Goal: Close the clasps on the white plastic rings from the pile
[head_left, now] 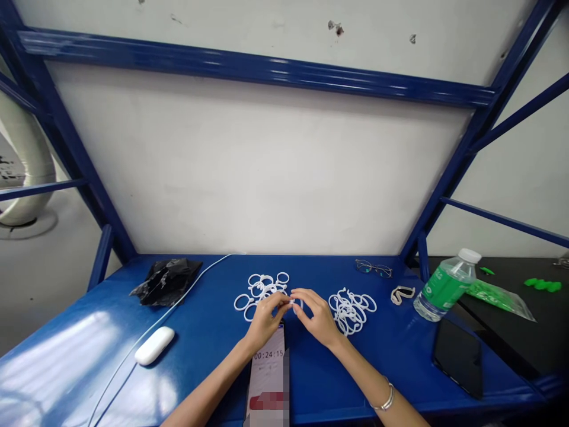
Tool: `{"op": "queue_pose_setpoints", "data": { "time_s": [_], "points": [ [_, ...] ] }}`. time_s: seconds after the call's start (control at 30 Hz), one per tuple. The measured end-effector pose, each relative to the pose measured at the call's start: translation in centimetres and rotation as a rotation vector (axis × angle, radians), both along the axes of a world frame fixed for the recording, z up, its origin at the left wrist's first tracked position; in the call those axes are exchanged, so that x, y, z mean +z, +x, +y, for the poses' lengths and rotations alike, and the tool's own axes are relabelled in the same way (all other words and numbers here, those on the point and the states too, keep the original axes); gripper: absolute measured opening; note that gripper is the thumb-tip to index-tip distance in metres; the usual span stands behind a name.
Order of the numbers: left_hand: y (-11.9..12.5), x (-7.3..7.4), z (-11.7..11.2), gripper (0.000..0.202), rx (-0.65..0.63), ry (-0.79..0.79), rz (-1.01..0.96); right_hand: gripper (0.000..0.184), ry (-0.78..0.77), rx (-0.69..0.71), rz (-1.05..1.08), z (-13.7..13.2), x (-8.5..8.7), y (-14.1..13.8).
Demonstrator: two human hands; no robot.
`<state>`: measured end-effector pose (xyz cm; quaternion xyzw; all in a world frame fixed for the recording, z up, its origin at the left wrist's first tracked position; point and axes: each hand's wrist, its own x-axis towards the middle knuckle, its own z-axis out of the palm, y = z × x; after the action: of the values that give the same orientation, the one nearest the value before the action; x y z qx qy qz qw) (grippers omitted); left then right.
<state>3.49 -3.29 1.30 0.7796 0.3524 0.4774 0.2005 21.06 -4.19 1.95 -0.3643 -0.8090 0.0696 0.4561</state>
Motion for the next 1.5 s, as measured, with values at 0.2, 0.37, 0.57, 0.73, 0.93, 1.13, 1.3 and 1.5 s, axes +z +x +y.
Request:
{"op": "queue_pose_setpoints", "data": {
  "time_s": [0.2, 0.37, 0.57, 0.73, 0.93, 1.13, 1.3, 1.5],
  "points": [
    [0.0, 0.3, -0.1, 0.022, 0.000, -0.039, -0.042, 0.021, -0.041, 0.052, 0.018, 0.0, 0.2, 0.2],
    [0.1, 1.0, -0.3, 0.026, -0.036, -0.120, -0.095, 0.018, -0.048, 0.093, 0.028, 0.0, 0.3, 0.2],
    [0.1, 1.2, -0.4, 0.027, -0.080, -0.205, -0.118, 0.015, -0.077, 0.074, 0.082, -0.2, 0.3, 0.0],
    [0.3, 1.4, -0.6, 0.027, -0.090, -0.140, -0.046, 0.018, -0.126, 0.075, 0.192, -0.5, 0.7, -0.3],
    [0.5, 1.6, -0.7, 0.021, -0.147, -0.134, 0.011, 0.019, -0.230, 0.125, 0.326, -0.5, 0.7, -0.4],
    [0.2, 1.2, -0.2, 0.022, -0.157, -0.225, -0.029, 0.019, -0.324, 0.170, 0.441, -0.2, 0.2, -0.4],
    [0.0, 1.0, 0.1, 0.021, -0.175, -0.256, -0.054, 0.021, -0.371, 0.197, 0.477, -0.1, 0.0, -0.4],
    [0.0, 1.3, 0.0, 0.019, -0.119, -0.273, -0.068, 0.023, -0.365, 0.201, 0.454, 0.0, 0.1, -0.3]
  ]
}}
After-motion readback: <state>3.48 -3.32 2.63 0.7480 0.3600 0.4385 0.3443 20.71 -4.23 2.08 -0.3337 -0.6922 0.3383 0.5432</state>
